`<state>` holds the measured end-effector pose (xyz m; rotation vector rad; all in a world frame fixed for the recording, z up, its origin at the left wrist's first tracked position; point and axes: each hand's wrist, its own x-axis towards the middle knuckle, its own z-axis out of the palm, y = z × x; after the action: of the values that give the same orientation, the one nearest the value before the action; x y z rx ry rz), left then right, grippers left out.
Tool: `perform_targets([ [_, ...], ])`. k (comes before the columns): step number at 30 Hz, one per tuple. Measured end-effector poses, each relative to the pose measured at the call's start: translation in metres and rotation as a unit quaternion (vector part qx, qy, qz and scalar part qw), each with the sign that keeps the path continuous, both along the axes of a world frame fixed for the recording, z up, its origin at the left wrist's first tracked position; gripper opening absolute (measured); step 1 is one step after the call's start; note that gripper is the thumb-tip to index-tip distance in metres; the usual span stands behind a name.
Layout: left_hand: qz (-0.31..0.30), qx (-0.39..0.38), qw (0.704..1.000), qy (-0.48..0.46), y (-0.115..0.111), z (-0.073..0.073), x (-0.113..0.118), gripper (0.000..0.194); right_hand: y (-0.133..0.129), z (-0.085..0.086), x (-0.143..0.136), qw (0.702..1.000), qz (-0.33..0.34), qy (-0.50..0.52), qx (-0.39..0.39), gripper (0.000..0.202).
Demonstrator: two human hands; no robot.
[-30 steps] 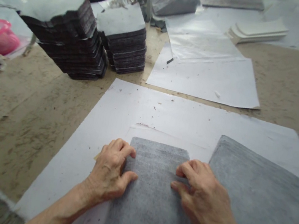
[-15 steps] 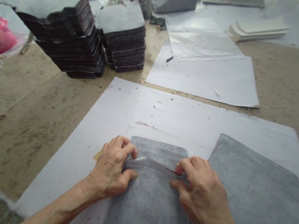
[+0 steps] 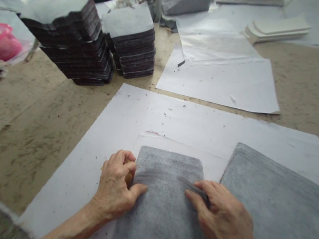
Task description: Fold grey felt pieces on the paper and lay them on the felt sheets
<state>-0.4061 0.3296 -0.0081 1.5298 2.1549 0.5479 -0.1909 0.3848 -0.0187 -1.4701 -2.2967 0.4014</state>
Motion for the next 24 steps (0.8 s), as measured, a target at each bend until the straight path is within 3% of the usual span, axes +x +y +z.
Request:
perform_targets([
  [6,0.016,0.018,0.997,-0.070,0.000,-0.003,-0.004,0.030,0.000,-0.001,-0.004,0.999,-0.026,-0.009,-0.029,0.009],
  [11,-0.010,0.031,0.994,-0.100,0.004,-0.003,-0.006,0.031,0.001,0.002,-0.010,0.996,-0.059,-0.018,-0.071,0.008],
  [18,-0.038,0.043,0.994,-0.094,0.006,0.000,-0.008,0.031,0.006,0.012,-0.015,0.984,-0.091,-0.055,-0.140,0.011],
  [24,-0.059,0.063,0.995,-0.051,-0.002,-0.006,-0.008,0.025,0.005,0.008,-0.016,0.987,-0.093,-0.070,-0.108,0.013],
])
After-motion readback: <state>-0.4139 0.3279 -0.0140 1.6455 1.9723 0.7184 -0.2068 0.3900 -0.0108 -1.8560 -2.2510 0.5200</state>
